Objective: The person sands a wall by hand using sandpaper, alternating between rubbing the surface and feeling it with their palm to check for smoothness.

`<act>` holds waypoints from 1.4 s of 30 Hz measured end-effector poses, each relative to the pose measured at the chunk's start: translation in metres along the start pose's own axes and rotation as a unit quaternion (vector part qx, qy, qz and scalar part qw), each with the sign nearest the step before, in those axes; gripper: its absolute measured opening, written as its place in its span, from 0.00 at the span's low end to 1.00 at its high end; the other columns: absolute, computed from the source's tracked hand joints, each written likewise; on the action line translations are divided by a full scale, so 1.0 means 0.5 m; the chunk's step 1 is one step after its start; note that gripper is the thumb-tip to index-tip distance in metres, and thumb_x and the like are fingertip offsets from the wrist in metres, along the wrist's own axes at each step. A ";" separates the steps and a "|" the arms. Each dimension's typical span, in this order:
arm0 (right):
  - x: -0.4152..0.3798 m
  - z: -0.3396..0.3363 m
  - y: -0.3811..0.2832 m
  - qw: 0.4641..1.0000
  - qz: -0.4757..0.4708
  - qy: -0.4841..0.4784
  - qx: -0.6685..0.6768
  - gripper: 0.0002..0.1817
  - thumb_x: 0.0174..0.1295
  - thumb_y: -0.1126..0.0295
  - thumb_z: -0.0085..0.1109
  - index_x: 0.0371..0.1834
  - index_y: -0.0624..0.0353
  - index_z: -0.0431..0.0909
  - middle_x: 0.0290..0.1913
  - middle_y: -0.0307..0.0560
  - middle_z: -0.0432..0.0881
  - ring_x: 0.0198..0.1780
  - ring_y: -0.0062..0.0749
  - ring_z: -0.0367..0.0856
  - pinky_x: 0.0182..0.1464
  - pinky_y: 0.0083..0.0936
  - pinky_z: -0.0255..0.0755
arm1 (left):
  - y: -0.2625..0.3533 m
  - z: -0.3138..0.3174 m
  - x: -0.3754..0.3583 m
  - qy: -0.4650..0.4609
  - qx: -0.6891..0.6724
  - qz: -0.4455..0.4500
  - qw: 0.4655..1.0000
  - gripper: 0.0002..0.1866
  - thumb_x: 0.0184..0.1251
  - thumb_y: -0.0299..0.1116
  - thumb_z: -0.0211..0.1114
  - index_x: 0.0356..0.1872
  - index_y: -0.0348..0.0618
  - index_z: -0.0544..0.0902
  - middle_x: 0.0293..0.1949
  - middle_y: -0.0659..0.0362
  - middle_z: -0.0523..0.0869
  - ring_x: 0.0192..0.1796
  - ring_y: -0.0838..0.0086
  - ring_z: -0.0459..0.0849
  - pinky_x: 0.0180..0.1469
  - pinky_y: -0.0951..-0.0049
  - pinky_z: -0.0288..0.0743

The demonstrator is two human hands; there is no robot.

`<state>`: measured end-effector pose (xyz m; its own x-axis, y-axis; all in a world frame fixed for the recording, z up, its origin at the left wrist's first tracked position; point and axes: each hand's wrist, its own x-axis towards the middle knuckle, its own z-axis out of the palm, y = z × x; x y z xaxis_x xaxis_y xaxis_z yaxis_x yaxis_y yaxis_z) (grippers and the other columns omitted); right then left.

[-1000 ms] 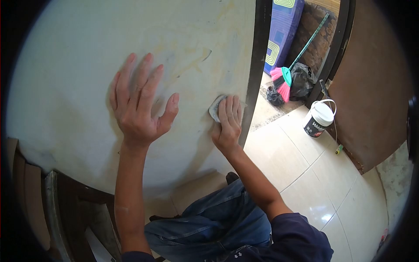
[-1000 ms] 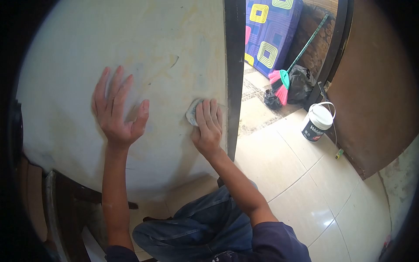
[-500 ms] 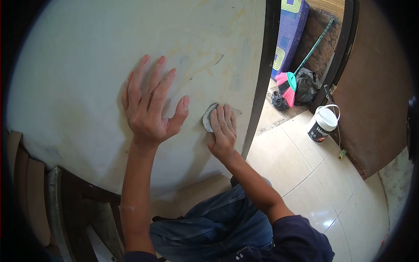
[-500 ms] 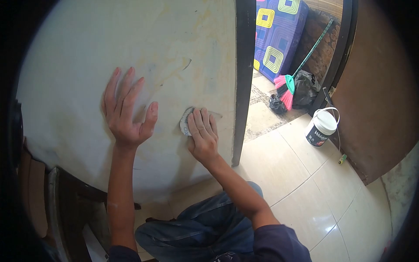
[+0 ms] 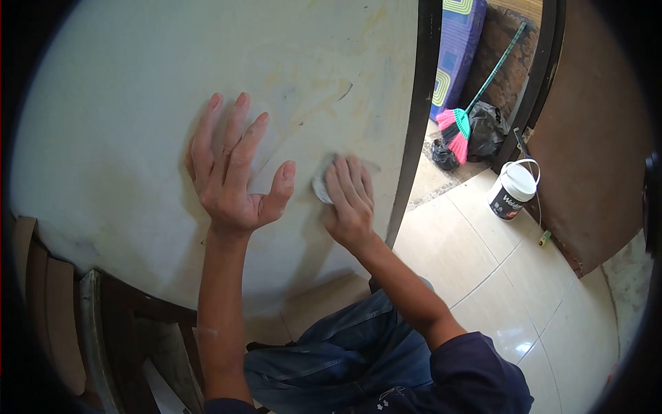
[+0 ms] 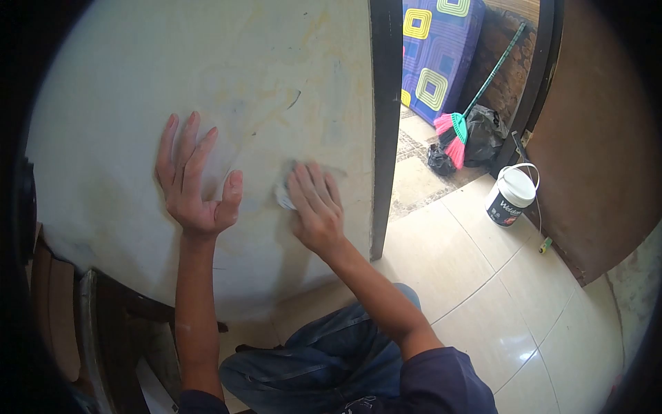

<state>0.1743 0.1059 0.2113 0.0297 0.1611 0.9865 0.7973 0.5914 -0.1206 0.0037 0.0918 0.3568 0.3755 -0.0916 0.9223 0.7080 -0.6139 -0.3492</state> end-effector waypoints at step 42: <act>0.306 -0.059 0.092 0.987 -0.056 0.142 -0.053 0.25 0.59 0.83 0.58 0.63 0.71 0.75 0.66 0.67 0.75 0.72 0.64 0.68 0.71 0.54 0.60 | 0.008 -0.005 0.007 0.011 0.000 -0.009 1.000 0.21 0.61 0.44 0.66 0.50 0.41 0.86 0.57 0.52 0.86 0.65 0.51 0.77 0.65 0.56 0.68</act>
<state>0.2332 0.1342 0.3600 0.0932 -0.1374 0.9861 0.8629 0.5053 -0.0111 0.0065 0.0869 0.3592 0.3494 -0.0968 0.9319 0.7148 -0.6156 -0.3319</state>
